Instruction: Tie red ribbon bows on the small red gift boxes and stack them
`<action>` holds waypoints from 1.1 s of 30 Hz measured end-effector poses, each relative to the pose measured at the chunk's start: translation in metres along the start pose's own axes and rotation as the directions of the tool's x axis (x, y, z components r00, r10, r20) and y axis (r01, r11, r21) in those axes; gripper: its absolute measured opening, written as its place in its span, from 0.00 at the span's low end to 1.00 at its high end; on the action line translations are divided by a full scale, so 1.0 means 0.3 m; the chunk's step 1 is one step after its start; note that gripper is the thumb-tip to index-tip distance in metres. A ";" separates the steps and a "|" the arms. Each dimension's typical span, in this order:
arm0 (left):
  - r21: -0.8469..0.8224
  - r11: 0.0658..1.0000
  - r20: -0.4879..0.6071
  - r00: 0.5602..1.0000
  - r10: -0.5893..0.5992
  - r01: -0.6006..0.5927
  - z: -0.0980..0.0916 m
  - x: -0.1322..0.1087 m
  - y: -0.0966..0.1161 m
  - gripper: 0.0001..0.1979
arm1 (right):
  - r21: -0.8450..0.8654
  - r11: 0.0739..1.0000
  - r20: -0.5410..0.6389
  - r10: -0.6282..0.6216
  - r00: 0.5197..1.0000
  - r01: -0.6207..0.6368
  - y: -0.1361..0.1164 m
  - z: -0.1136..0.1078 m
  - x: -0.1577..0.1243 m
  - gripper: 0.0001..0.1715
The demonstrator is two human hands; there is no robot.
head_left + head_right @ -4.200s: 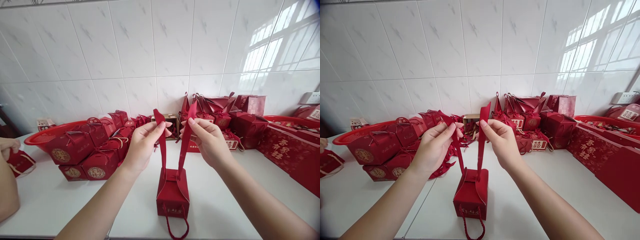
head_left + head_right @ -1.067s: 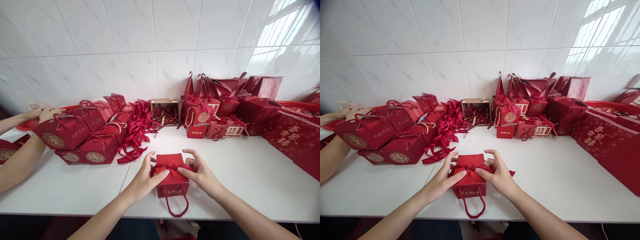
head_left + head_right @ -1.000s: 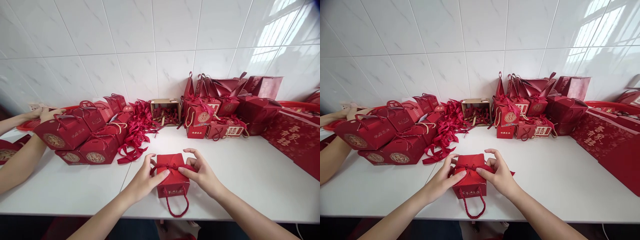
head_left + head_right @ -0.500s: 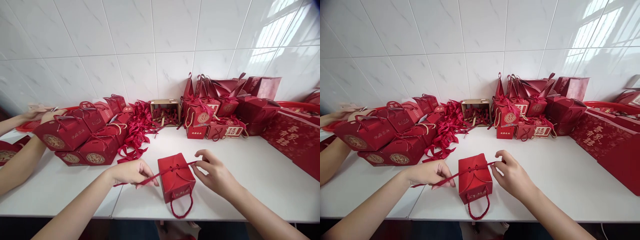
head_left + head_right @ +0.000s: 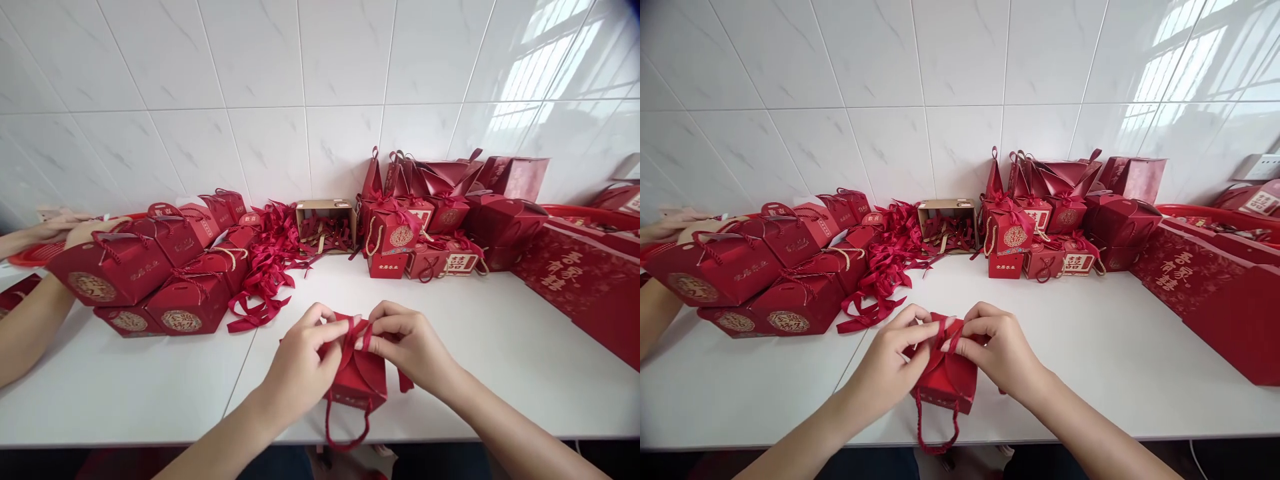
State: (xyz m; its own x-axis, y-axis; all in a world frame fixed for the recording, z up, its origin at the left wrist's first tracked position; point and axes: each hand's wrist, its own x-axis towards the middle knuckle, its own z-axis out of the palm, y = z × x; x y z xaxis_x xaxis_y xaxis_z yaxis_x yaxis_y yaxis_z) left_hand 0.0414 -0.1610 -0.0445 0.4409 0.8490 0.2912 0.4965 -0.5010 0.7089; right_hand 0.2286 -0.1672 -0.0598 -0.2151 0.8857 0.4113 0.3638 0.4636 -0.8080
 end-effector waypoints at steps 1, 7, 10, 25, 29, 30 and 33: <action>0.063 0.998 -0.006 1.000 0.027 -0.027 0.014 -0.005 -0.002 0.16 | 0.015 0.999 0.017 0.036 0.999 -0.036 0.000 0.007 0.002 0.16; 0.247 0.965 -0.039 0.994 0.101 -0.089 0.069 -0.019 -0.018 0.20 | 0.055 0.987 0.074 0.144 0.987 -0.148 -0.007 0.020 0.018 0.05; 0.165 0.971 0.000 0.985 0.174 -0.172 0.060 -0.017 -0.042 0.23 | 0.034 0.984 0.078 0.171 0.982 -0.174 -0.012 0.010 0.024 0.05; 0.230 0.942 0.308 0.936 0.170 -0.246 -0.044 0.049 -0.029 0.01 | -0.357 0.921 0.373 -0.016 0.928 0.160 -0.054 -0.031 0.034 0.09; 0.279 0.955 0.198 0.979 0.049 -0.104 -0.054 0.037 -0.066 0.10 | -0.423 0.897 0.314 0.015 0.949 0.126 -0.015 -0.063 0.018 0.11; 0.267 0.961 0.189 0.982 0.019 -0.070 -0.057 0.032 -0.073 0.11 | -0.418 0.901 0.301 0.023 0.953 0.111 -0.003 -0.069 0.012 0.11; 0.159 0.986 0.164 0.986 0.027 -0.054 -0.066 0.025 -0.082 0.11 | -0.369 0.925 0.275 0.017 0.961 0.090 0.025 -0.072 0.000 0.10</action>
State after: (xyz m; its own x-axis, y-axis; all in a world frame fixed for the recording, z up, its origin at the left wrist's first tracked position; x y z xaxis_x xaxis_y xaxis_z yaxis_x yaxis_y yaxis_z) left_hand 0.0175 -0.1391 -0.0472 0.5712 0.7958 0.2008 0.5844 -0.5661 0.5814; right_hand 0.2509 -0.1633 -0.0569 -0.4503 0.8525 0.2656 0.6517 0.5171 -0.5549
